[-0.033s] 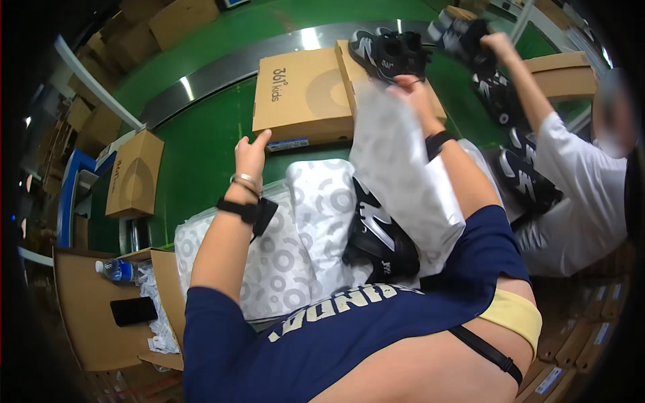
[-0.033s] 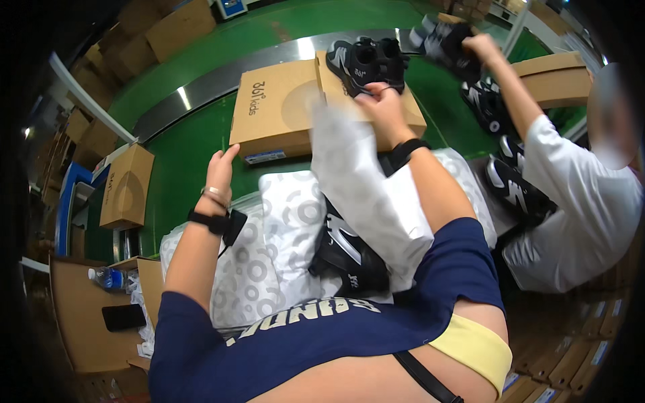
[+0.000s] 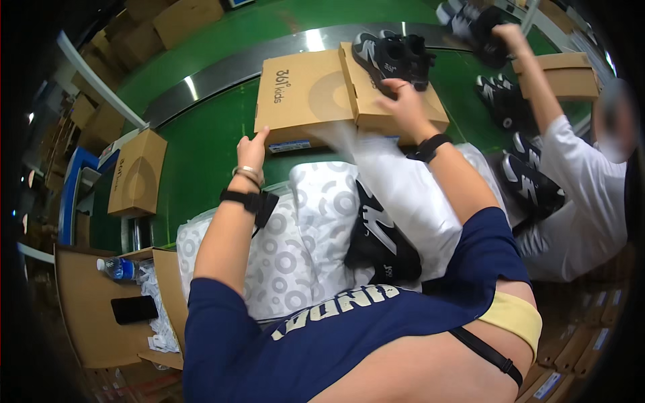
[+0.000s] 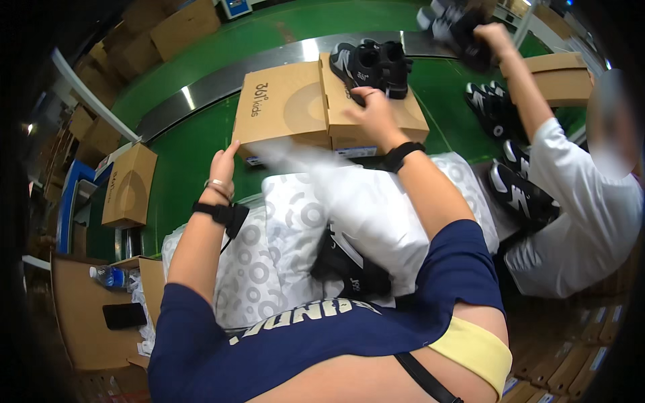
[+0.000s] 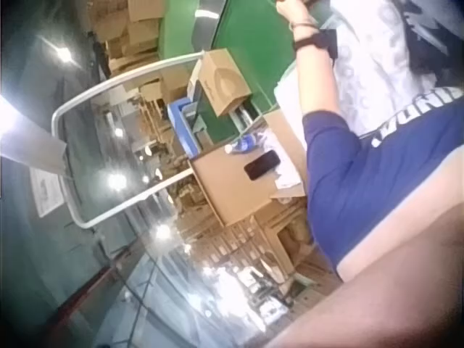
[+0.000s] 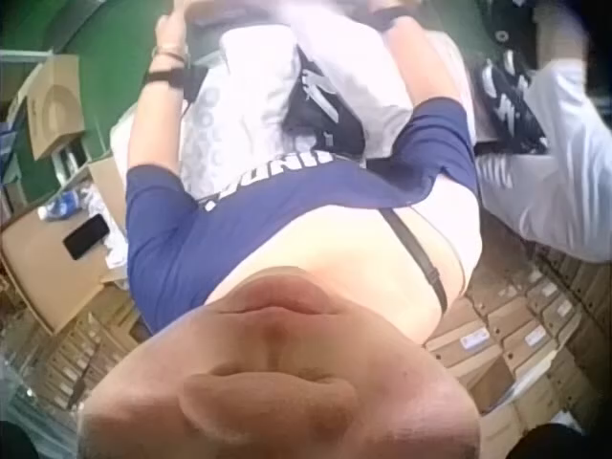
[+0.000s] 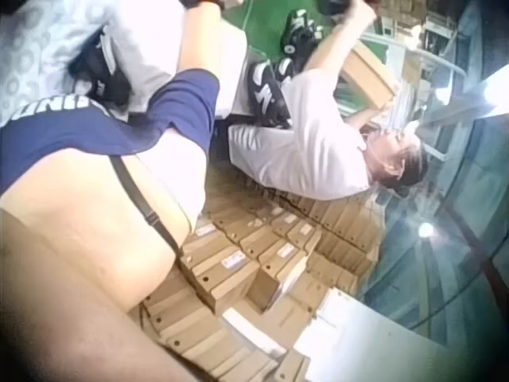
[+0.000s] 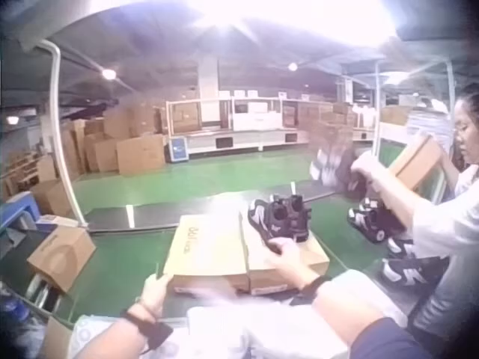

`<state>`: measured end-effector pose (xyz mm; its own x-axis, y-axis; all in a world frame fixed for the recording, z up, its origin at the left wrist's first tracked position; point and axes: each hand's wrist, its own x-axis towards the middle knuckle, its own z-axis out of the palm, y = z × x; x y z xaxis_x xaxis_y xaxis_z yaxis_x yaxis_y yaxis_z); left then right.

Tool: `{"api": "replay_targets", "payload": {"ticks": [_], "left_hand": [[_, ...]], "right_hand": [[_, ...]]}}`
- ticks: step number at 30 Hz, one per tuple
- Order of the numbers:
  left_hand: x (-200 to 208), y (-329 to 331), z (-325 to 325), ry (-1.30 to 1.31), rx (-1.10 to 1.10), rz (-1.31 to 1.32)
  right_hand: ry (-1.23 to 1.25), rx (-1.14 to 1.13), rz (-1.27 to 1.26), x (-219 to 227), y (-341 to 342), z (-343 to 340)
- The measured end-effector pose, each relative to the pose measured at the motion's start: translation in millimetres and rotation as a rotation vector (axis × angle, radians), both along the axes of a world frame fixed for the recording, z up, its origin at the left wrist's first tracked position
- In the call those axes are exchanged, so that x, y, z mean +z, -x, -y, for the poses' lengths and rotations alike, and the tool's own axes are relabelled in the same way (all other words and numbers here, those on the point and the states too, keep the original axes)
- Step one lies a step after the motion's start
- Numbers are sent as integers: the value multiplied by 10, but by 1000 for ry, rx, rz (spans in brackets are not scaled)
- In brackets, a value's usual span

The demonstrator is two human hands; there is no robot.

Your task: The person packs shoes into boxes by hand, wrapping each shoe in tissue paper before placing it into a box and closing the lid. They then set the completed box aside on a conveyor belt and repeat the process with another shoe and box.

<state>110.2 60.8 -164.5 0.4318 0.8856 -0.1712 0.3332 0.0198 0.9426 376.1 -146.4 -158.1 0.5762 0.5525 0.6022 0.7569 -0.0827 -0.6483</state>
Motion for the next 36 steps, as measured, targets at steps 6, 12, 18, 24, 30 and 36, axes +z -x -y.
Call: {"api": "replay_targets", "payload": {"ticks": [6, 12, 18, 24, 30, 36], "left_hand": [[-479, -197, -382, 602, -7, 492], [-60, 315, 96, 536, -289, 394], [151, 920, 50, 143, -309, -339], [342, 959, 1061, 0, -537, -105], [399, 686, 813, -57, -384, 240], [150, 440, 750, -1280, -435, -178]], "right_hand": [[431, 7, 734, -238, 610, -691], [595, -57, 598, -138, 886, -796], [-178, 168, -1045, 225, 634, -497], [143, 67, -974, 243, 706, -165], [-100, 243, -83, 424, 1008, 352], [875, 915, 766, 238, 2028, 1239]]}}
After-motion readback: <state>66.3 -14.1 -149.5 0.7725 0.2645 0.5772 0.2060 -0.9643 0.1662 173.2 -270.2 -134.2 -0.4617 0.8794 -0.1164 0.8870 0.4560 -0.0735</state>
